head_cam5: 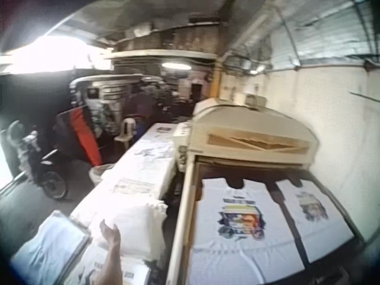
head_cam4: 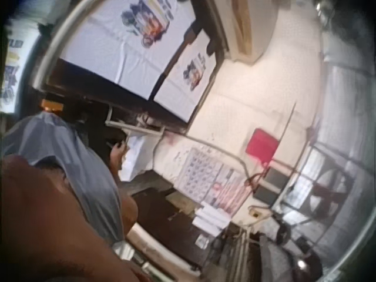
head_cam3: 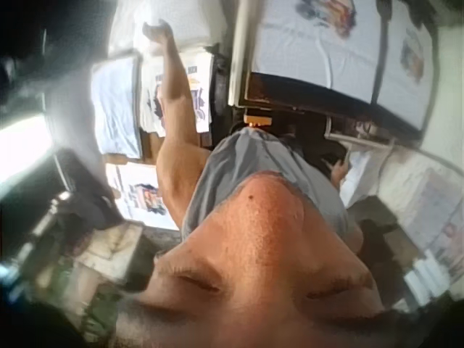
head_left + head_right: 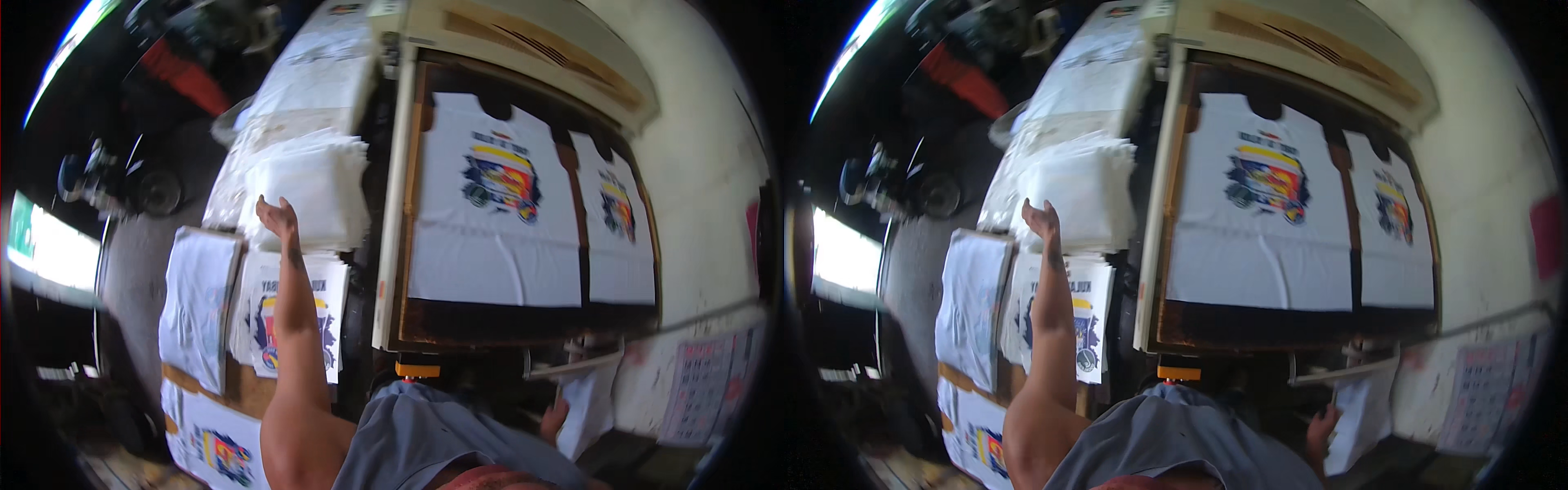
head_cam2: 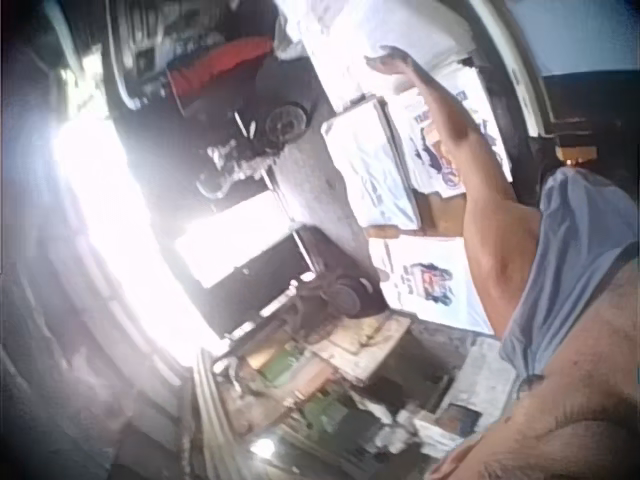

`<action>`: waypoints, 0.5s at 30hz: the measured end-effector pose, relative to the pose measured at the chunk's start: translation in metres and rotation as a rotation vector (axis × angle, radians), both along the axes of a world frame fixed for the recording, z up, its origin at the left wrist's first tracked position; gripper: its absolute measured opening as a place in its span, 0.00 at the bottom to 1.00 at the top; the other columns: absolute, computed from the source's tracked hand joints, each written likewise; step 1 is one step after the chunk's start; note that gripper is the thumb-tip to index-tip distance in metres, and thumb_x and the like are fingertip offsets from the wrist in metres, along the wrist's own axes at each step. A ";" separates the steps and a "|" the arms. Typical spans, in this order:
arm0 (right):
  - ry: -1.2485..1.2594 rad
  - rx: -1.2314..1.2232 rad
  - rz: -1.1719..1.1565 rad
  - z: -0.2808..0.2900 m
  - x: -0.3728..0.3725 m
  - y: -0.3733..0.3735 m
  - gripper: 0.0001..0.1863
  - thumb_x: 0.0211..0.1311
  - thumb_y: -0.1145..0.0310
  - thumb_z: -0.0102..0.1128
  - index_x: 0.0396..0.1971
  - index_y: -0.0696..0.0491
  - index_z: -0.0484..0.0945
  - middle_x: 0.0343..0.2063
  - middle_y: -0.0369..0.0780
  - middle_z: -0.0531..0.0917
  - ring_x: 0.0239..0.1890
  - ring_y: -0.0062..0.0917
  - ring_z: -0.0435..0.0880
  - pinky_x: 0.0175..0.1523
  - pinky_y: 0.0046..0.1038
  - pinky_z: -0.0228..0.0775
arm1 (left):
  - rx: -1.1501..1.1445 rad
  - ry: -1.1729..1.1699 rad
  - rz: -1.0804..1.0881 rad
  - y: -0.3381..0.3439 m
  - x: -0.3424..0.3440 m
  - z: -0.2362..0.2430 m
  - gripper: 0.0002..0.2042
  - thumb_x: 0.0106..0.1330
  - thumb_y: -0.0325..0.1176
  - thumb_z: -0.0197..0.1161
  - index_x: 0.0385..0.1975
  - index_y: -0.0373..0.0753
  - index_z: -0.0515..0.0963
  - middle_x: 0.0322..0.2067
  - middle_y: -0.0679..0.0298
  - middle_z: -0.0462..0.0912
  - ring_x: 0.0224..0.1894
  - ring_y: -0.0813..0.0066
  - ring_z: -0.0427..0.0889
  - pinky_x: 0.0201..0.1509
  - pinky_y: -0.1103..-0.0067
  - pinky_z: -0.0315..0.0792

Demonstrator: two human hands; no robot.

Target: Placing and removing white shirts from a screen printing or drying machine, then folding them on a table.

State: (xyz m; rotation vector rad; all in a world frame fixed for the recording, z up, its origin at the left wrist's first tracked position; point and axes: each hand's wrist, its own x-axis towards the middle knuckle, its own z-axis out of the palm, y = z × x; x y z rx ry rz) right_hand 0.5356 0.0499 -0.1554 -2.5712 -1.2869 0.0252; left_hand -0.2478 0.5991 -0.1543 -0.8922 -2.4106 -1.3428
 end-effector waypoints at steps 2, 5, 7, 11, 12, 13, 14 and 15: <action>0.014 0.144 -0.269 -0.009 0.044 -0.005 0.18 0.56 0.80 0.58 0.48 0.62 0.74 0.46 0.51 0.76 0.51 0.43 0.75 0.57 0.38 0.67 | 0.092 -0.087 -0.335 0.020 0.114 0.019 0.23 0.59 0.29 0.65 0.54 0.33 0.71 0.50 0.49 0.75 0.54 0.54 0.73 0.58 0.65 0.67; -0.041 0.500 -0.311 -0.005 0.115 0.055 0.18 0.56 0.80 0.58 0.49 0.58 0.78 0.44 0.47 0.80 0.49 0.39 0.78 0.54 0.34 0.71 | 0.182 -0.353 -0.924 -0.015 0.270 0.043 0.18 0.60 0.27 0.65 0.50 0.36 0.75 0.44 0.53 0.79 0.45 0.57 0.78 0.50 0.69 0.72; -0.061 0.640 -0.304 0.016 0.163 0.106 0.16 0.57 0.79 0.58 0.47 0.56 0.79 0.41 0.46 0.81 0.46 0.38 0.80 0.50 0.34 0.72 | 0.155 -0.185 -1.215 -0.047 0.381 0.054 0.13 0.60 0.27 0.66 0.45 0.36 0.78 0.41 0.56 0.82 0.42 0.59 0.80 0.48 0.72 0.74; -0.310 0.580 -0.348 0.042 0.294 0.168 0.13 0.61 0.70 0.57 0.45 0.51 0.81 0.38 0.45 0.82 0.43 0.41 0.80 0.48 0.37 0.73 | -0.031 -0.216 -1.626 -0.106 0.595 0.073 0.07 0.58 0.29 0.68 0.35 0.38 0.82 0.37 0.58 0.84 0.44 0.58 0.80 0.49 0.70 0.74; -0.285 0.527 -0.377 0.046 0.321 0.191 0.13 0.61 0.70 0.58 0.46 0.51 0.81 0.39 0.45 0.82 0.43 0.41 0.80 0.49 0.38 0.72 | -0.019 -0.148 -1.680 -0.116 0.634 0.071 0.07 0.58 0.29 0.68 0.35 0.37 0.82 0.37 0.58 0.84 0.43 0.58 0.80 0.48 0.69 0.74; -0.254 0.471 -0.395 0.050 0.339 0.222 0.14 0.60 0.70 0.59 0.46 0.51 0.81 0.40 0.44 0.83 0.44 0.42 0.80 0.49 0.40 0.72 | -0.013 -0.078 -1.723 -0.122 0.666 0.069 0.07 0.58 0.29 0.68 0.35 0.37 0.82 0.37 0.58 0.84 0.43 0.57 0.80 0.48 0.68 0.74; -0.205 0.475 -0.387 0.054 0.371 0.238 0.14 0.61 0.68 0.58 0.46 0.51 0.81 0.41 0.44 0.83 0.45 0.42 0.80 0.50 0.40 0.72 | -0.023 -0.072 -1.768 -0.129 0.703 0.071 0.06 0.58 0.29 0.68 0.34 0.37 0.82 0.37 0.59 0.83 0.41 0.58 0.80 0.47 0.69 0.74; -0.158 0.481 -0.381 0.058 0.407 0.251 0.14 0.62 0.67 0.57 0.46 0.51 0.81 0.42 0.44 0.83 0.46 0.42 0.80 0.52 0.40 0.72 | -0.043 -0.065 -1.802 -0.135 0.733 0.065 0.06 0.58 0.29 0.68 0.34 0.37 0.82 0.37 0.59 0.83 0.41 0.58 0.80 0.47 0.69 0.74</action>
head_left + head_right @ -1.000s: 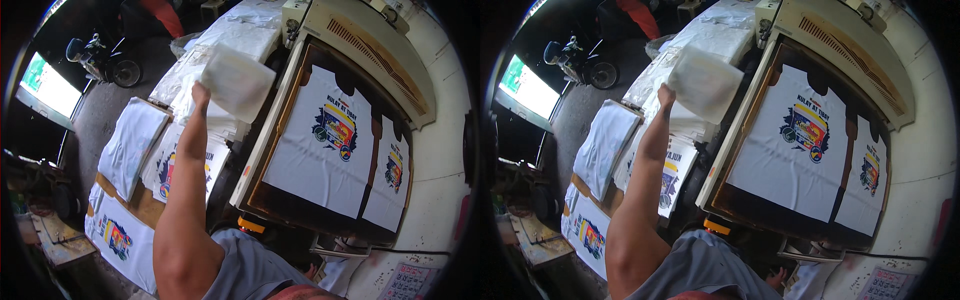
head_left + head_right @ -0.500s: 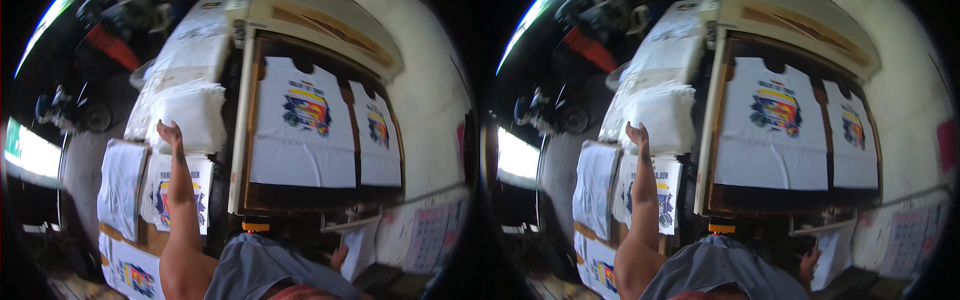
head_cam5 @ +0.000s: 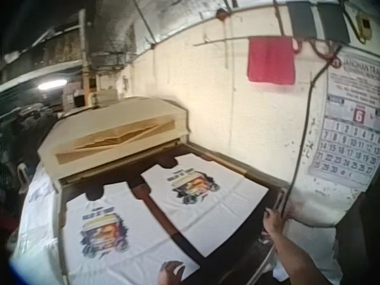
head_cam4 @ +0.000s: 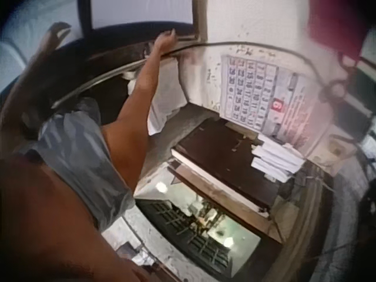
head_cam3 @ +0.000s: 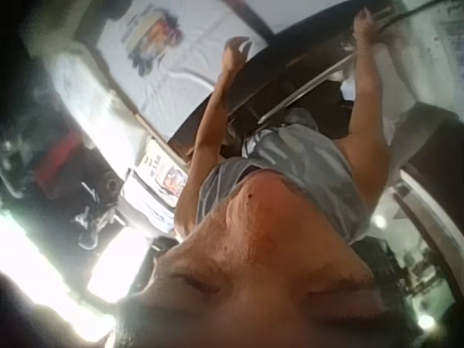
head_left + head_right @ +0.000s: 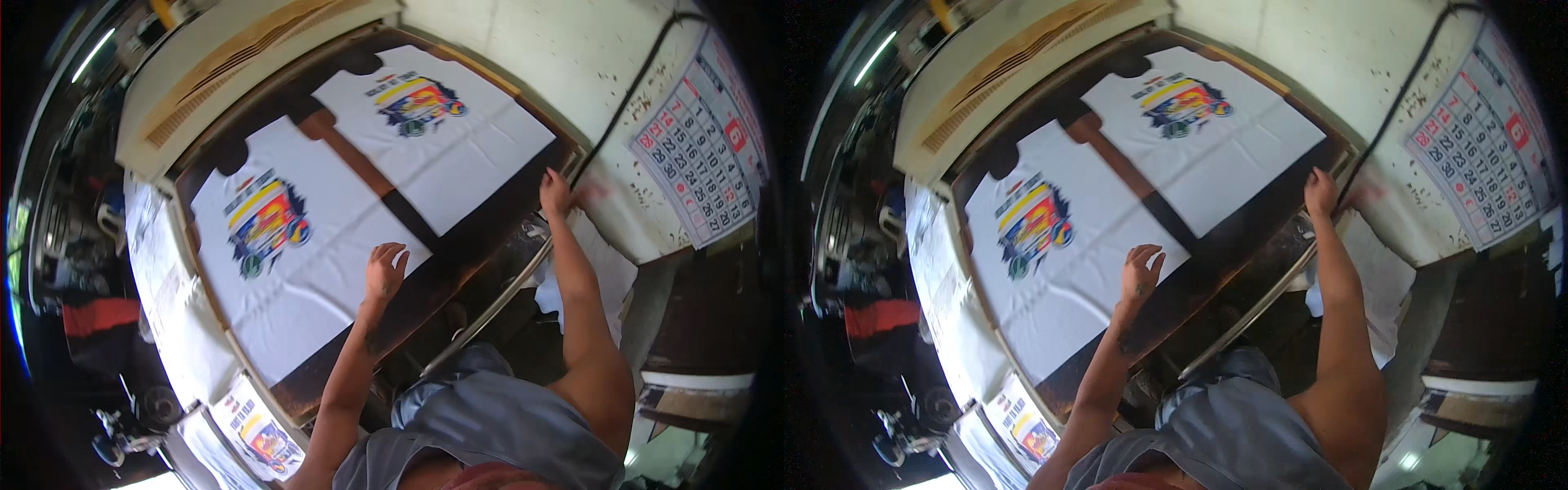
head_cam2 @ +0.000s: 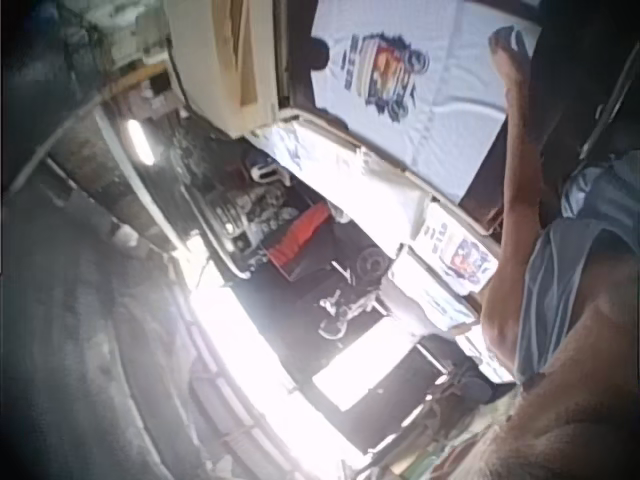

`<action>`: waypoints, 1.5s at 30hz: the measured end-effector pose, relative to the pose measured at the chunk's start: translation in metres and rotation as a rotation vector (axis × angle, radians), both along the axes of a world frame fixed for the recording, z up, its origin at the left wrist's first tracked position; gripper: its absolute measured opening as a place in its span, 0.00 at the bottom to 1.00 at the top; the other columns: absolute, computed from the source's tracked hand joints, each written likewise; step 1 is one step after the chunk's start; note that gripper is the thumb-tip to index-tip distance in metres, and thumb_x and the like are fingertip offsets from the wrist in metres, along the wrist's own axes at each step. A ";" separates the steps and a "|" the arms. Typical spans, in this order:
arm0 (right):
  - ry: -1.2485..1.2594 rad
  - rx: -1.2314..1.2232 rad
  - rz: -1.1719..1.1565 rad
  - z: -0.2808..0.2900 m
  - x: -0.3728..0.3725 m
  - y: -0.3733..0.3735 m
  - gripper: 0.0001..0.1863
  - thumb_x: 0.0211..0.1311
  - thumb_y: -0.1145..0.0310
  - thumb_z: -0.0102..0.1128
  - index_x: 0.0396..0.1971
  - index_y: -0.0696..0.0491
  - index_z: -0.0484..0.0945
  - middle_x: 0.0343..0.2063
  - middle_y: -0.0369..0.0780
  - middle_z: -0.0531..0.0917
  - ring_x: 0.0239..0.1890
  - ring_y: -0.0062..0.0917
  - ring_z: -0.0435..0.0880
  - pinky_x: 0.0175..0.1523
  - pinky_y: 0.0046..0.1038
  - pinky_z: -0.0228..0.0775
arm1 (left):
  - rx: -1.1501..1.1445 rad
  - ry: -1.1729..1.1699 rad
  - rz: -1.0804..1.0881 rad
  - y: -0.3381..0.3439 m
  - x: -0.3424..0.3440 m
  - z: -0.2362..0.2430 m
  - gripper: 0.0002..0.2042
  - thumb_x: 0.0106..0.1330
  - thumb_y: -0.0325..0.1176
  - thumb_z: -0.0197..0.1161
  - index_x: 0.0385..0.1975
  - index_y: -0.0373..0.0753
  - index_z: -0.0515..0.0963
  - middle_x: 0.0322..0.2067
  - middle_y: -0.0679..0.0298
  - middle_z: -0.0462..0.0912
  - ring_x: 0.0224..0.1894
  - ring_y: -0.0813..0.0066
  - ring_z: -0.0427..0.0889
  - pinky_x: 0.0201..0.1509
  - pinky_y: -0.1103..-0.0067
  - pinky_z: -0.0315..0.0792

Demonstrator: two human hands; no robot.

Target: Placing and removing white shirts from a screen printing or drying machine, then folding them on a table.

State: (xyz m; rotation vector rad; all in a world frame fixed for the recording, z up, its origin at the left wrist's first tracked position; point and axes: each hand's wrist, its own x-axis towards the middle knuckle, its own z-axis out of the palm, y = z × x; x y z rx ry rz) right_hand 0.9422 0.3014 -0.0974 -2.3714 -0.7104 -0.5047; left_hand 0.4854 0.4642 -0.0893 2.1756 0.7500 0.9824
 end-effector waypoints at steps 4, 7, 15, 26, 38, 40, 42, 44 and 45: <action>0.019 -0.216 -0.133 0.000 0.115 0.048 0.14 0.64 0.64 0.56 0.47 0.49 0.80 0.45 0.43 0.81 0.49 0.41 0.78 0.54 0.41 0.71 | 0.042 0.080 -0.042 0.001 0.097 -0.018 0.08 0.57 0.32 0.68 0.35 0.38 0.83 0.35 0.60 0.82 0.41 0.59 0.78 0.47 0.69 0.73; 0.087 -0.388 -0.193 0.001 0.167 0.072 0.14 0.64 0.61 0.55 0.47 0.47 0.80 0.46 0.42 0.80 0.52 0.41 0.76 0.55 0.44 0.71 | 0.166 0.283 0.046 0.002 0.120 -0.014 0.09 0.55 0.33 0.68 0.36 0.41 0.83 0.29 0.62 0.76 0.37 0.61 0.76 0.42 0.68 0.72; 0.265 -0.476 -0.003 0.022 0.241 0.152 0.15 0.63 0.58 0.55 0.44 0.50 0.79 0.47 0.44 0.80 0.52 0.41 0.78 0.53 0.45 0.73 | -0.311 0.486 0.086 0.050 0.135 -0.040 0.09 0.66 0.34 0.54 0.40 0.38 0.76 0.37 0.56 0.83 0.41 0.54 0.83 0.44 0.61 0.75; 0.206 -0.325 0.244 0.080 0.161 0.235 0.09 0.56 0.67 0.55 0.29 0.50 0.84 0.33 0.48 0.84 0.38 0.43 0.84 0.42 0.41 0.76 | -0.376 0.247 -0.152 0.155 0.117 0.122 0.08 0.67 0.29 0.60 0.37 0.28 0.77 0.30 0.58 0.84 0.32 0.76 0.83 0.36 0.80 0.78; 0.203 -0.247 0.278 0.005 0.164 0.207 0.08 0.55 0.66 0.60 0.34 0.43 0.86 0.39 0.45 0.83 0.44 0.42 0.82 0.47 0.43 0.76 | -0.735 0.010 0.069 0.123 0.088 0.098 0.09 0.66 0.27 0.62 0.40 0.27 0.78 0.32 0.57 0.85 0.32 0.76 0.83 0.39 0.80 0.78; 0.146 -0.307 0.290 -0.001 0.178 0.210 0.07 0.55 0.66 0.60 0.30 0.43 0.86 0.38 0.44 0.84 0.43 0.41 0.83 0.47 0.42 0.76 | -0.917 -0.136 -0.014 0.126 0.082 0.073 0.13 0.65 0.28 0.63 0.45 0.28 0.76 0.34 0.55 0.85 0.34 0.73 0.84 0.42 0.78 0.79; 0.114 -0.311 0.368 0.009 0.202 0.219 0.05 0.53 0.66 0.61 0.28 0.44 0.86 0.36 0.43 0.84 0.42 0.38 0.83 0.46 0.41 0.76 | -1.295 -0.132 -0.008 0.142 0.083 0.051 0.15 0.65 0.29 0.63 0.48 0.30 0.75 0.38 0.57 0.83 0.40 0.73 0.83 0.46 0.79 0.79; 0.173 -0.129 0.423 0.064 0.202 0.260 0.08 0.59 0.64 0.57 0.32 0.47 0.84 0.33 0.45 0.85 0.41 0.38 0.84 0.47 0.36 0.75 | -1.265 -0.216 -0.098 0.219 0.053 -0.013 0.15 0.67 0.30 0.60 0.51 0.31 0.75 0.40 0.59 0.83 0.45 0.74 0.82 0.52 0.78 0.77; 0.112 0.182 0.508 0.089 0.217 0.264 0.10 0.60 0.64 0.57 0.33 0.53 0.83 0.31 0.45 0.85 0.38 0.36 0.84 0.46 0.34 0.74 | -0.497 0.374 -0.153 0.258 0.061 0.013 0.15 0.69 0.28 0.56 0.53 0.33 0.75 0.42 0.63 0.83 0.46 0.74 0.80 0.55 0.77 0.74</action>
